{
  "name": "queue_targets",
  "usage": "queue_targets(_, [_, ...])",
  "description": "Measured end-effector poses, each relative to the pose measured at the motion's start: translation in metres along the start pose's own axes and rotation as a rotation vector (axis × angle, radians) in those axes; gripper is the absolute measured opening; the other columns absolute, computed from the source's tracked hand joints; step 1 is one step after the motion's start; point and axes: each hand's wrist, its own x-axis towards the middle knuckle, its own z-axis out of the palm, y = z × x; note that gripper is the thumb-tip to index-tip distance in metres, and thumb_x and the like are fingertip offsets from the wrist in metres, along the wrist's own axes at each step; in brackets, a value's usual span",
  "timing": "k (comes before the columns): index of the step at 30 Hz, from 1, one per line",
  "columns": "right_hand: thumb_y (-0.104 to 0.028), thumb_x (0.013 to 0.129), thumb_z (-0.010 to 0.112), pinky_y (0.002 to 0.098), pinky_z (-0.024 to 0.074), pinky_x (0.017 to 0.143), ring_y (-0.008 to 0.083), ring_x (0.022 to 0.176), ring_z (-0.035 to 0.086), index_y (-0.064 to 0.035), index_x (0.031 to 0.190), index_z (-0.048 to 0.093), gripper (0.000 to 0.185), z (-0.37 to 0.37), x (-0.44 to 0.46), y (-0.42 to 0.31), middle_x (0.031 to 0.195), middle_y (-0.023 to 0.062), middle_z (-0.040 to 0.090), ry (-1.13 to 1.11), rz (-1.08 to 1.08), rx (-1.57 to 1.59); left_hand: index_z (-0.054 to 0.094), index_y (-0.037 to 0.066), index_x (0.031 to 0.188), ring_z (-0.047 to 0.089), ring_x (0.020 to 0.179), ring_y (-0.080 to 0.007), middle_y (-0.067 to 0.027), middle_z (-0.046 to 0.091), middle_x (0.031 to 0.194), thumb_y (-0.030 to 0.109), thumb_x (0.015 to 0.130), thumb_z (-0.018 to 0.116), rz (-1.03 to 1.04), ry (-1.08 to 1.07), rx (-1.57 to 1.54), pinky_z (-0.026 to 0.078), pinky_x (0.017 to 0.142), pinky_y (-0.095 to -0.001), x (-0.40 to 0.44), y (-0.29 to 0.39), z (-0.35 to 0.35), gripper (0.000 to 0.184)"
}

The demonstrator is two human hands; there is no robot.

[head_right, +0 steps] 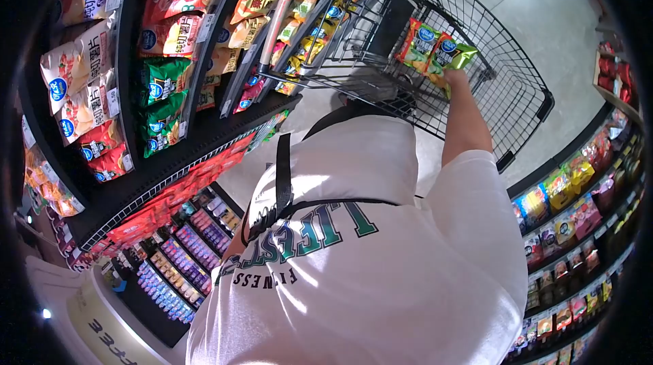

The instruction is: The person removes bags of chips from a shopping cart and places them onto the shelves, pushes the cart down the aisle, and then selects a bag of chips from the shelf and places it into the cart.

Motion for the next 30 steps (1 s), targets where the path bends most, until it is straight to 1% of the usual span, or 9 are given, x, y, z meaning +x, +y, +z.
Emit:
queue_targets(5, [-0.039, 0.082, 0.065, 0.0394, 0.0481, 0.100, 0.0320, 0.120, 0.060, 0.0073, 0.122, 0.060, 0.062, 0.003, 0.013, -0.003, 0.131, 0.0241, 0.059, 0.042, 0.168, -0.076, 0.060, 0.015, 0.124, 0.060, 0.108, -0.0254, -0.0139, 0.065, 0.115, 0.041, 0.101, 0.049, 0.009, -0.011, 0.030, 0.046, 0.096, -0.0353, 0.001, 0.003, 0.000, 0.037])
queue_targets(6, [-0.040, 0.079, 0.067, 0.0380, 0.0441, 0.106, 0.0332, 0.127, 0.054, 0.0088, 0.137, 0.045, 0.078, 0.004, 0.019, -0.002, 0.141, 0.0240, 0.051, -0.013, 0.216, -0.072, 0.060, 0.014, 0.124, 0.060, 0.108, -0.0251, -0.0137, 0.065, 0.114, 0.041, 0.101, 0.049, 0.013, -0.012, 0.032, 0.046, 0.095, -0.0352, 0.001, 0.004, 0.001, 0.037])
queue_targets(10, [-0.039, 0.078, 0.069, 0.0377, 0.0368, 0.113, 0.0363, 0.136, 0.043, 0.0039, 0.147, 0.023, 0.093, -0.022, -0.035, -0.035, 0.148, 0.0240, 0.039, 0.191, 0.440, 0.169, 0.060, 0.014, 0.123, 0.061, 0.106, -0.0240, -0.0128, 0.065, 0.112, 0.039, 0.101, 0.050, 0.048, -0.020, 0.036, 0.047, 0.094, -0.0347, 0.008, 0.011, 0.006, 0.035])
queue_targets(13, [-0.038, 0.079, 0.069, 0.0401, 0.0443, 0.105, 0.0368, 0.132, 0.047, 0.0068, 0.142, 0.029, 0.087, -0.036, -0.063, -0.050, 0.145, 0.0274, 0.041, 0.292, 0.420, 0.130, 0.060, 0.014, 0.122, 0.061, 0.104, -0.0231, -0.0121, 0.066, 0.111, 0.038, 0.101, 0.051, 0.105, -0.029, 0.052, 0.047, 0.093, -0.0344, 0.015, 0.024, 0.016, 0.034])
queue_targets(17, [-0.034, 0.082, 0.066, 0.0420, 0.0471, 0.099, 0.0369, 0.121, 0.056, 0.0033, 0.131, 0.048, 0.064, 0.010, 0.003, 0.004, 0.129, 0.0270, 0.056, 0.123, -0.244, 0.417, 0.060, 0.013, 0.121, 0.061, 0.102, -0.0220, -0.0112, 0.066, 0.109, 0.036, 0.101, 0.052, 0.212, 0.020, 0.083, 0.048, 0.092, -0.0339, 0.014, 0.041, 0.026, 0.032])
queue_targets(19, [-0.031, 0.082, 0.065, 0.0420, 0.0465, 0.099, 0.0359, 0.116, 0.060, -0.0011, 0.125, 0.059, 0.053, 0.004, 0.009, 0.020, 0.121, 0.0253, 0.063, 0.230, -0.400, 0.006, 0.060, 0.013, 0.121, 0.062, 0.101, -0.0214, -0.0108, 0.067, 0.108, 0.035, 0.101, 0.053, 0.256, 0.042, 0.087, 0.048, 0.091, -0.0337, 0.023, 0.058, 0.036, 0.031])
queue_targets(22, [-0.027, 0.081, 0.065, 0.0429, 0.0478, 0.095, 0.0396, 0.109, 0.063, 0.0015, 0.125, 0.058, 0.053, -0.032, -0.067, -0.040, 0.117, 0.0266, 0.065, 0.065, -0.031, 0.043, 0.060, 0.012, 0.120, 0.062, 0.100, -0.0206, -0.0101, 0.067, 0.106, 0.034, 0.101, 0.054, 0.329, 0.124, 0.125, 0.048, 0.090, -0.0334, 0.030, 0.078, 0.044, 0.030])
queue_targets(25, [-0.027, 0.080, 0.066, 0.0419, 0.0477, 0.094, 0.0398, 0.109, 0.063, 0.0049, 0.126, 0.055, 0.057, -0.017, -0.077, -0.033, 0.114, 0.0278, 0.066, 0.111, -0.374, 0.267, 0.061, 0.010, 0.118, 0.062, 0.096, -0.0168, -0.0073, 0.068, 0.101, 0.033, 0.101, 0.054, 0.343, 0.188, 0.153, 0.049, 0.088, -0.0319, 0.031, 0.099, 0.054, 0.029])
queue_targets(30, [-0.028, 0.086, 0.067, 0.0385, 0.0525, 0.069, 0.0266, 0.079, 0.066, 0.0050, 0.127, 0.054, 0.054, 0.005, -0.056, -0.016, 0.095, 0.0160, 0.068, -0.017, -0.234, 0.105, 0.064, 0.007, 0.111, 0.060, 0.089, -0.0131, -0.0038, 0.069, 0.093, 0.034, 0.102, 0.054, 0.338, 0.137, 0.000, 0.048, 0.085, -0.0291, 0.047, 0.115, 0.052, 0.030])
